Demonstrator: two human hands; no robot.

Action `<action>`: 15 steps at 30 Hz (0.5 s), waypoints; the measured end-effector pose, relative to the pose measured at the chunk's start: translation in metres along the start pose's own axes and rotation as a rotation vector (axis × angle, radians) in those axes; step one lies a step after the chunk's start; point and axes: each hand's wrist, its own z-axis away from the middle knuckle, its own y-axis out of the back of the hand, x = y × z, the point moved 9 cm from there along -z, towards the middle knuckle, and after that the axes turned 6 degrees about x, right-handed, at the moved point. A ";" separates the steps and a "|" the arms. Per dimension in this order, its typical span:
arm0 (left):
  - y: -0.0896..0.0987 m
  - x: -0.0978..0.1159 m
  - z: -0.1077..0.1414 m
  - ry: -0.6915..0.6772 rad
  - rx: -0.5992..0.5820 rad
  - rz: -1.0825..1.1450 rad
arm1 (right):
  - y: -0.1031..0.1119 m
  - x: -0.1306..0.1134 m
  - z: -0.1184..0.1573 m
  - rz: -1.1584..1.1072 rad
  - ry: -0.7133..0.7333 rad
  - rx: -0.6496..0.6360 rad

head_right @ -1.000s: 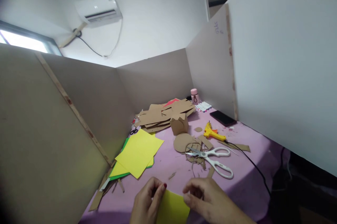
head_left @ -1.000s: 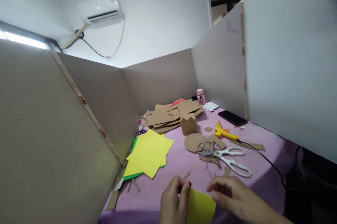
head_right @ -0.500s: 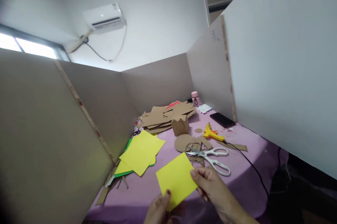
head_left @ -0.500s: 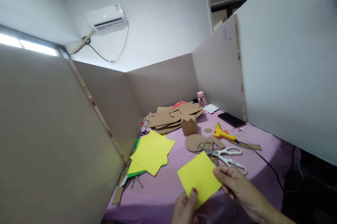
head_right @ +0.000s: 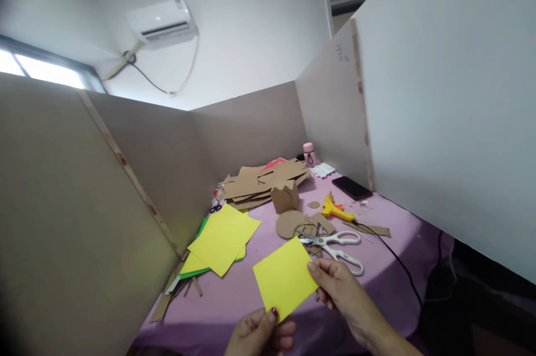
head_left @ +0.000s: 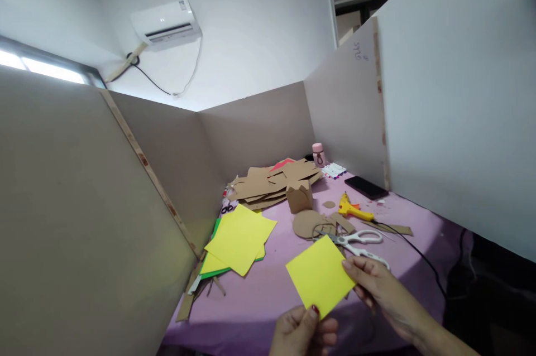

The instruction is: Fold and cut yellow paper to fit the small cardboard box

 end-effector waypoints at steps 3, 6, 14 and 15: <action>-0.001 0.002 0.002 0.005 0.009 0.033 | 0.000 0.002 0.000 -0.003 -0.010 0.002; 0.003 0.009 0.002 -0.052 0.037 0.012 | 0.000 0.005 0.000 -0.001 -0.009 -0.006; 0.017 0.060 0.031 -0.842 0.392 -0.672 | -0.001 0.007 0.012 -0.019 0.055 0.092; 0.013 0.061 0.040 -0.971 0.459 -0.755 | -0.010 0.010 0.018 -0.030 0.038 0.050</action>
